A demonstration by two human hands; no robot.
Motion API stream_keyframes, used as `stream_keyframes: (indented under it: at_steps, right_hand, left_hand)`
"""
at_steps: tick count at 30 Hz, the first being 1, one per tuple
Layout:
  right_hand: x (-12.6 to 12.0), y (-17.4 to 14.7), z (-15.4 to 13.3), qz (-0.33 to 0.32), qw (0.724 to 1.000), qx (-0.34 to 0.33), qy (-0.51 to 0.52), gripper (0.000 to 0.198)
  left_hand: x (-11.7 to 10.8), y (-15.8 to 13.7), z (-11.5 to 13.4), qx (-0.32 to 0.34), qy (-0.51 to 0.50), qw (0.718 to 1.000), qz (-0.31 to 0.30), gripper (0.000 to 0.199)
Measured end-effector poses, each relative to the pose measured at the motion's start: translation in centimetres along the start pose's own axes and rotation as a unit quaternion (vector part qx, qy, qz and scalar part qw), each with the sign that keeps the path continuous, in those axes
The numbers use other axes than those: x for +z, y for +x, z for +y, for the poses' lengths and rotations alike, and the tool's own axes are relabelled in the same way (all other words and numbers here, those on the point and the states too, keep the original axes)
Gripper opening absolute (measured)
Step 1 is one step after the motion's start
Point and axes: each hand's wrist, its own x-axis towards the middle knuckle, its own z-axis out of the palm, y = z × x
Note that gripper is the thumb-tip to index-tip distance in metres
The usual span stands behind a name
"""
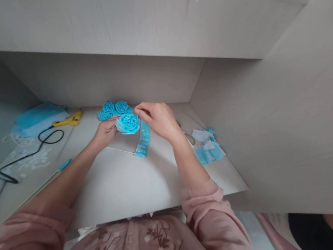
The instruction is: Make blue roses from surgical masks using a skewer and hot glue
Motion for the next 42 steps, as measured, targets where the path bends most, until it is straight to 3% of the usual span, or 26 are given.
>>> stream_keyframes:
  at_steps: [5,15,23,31,38,42]
  right_hand:
    - [0.13,-0.12,-0.09,-0.035,0.999,-0.002,-0.014,0.025]
    - [-0.11,-0.13,-0.48,-0.033,0.999,0.0,-0.035,0.032]
    - [0.09,-0.17,-0.41,-0.018,0.999,0.009,-0.028,0.023]
    - [0.15,-0.05,-0.37,0.014,1.0,0.002,-0.001,0.034]
    - [0.63,-0.08,-0.57,-0.004,1.0,0.008,0.0,0.022]
    - [0.59,-0.08,-0.81,0.021,0.999,0.029,-0.003,0.02]
  left_hand:
    - [-0.04,0.17,0.75,-0.003,0.012,1.0,-0.008,0.045]
    - [-0.02,0.04,0.74,-0.025,0.004,1.0,0.015,0.047]
    - [0.05,0.04,0.51,-0.021,0.001,1.0,0.012,0.049]
    - [0.2,-0.17,0.43,-0.038,-0.027,0.999,0.015,0.054]
    - [0.36,-0.31,0.66,-0.057,-0.035,0.998,-0.012,0.049]
    - [0.49,-0.29,0.58,-0.086,-0.029,0.996,0.013,0.041]
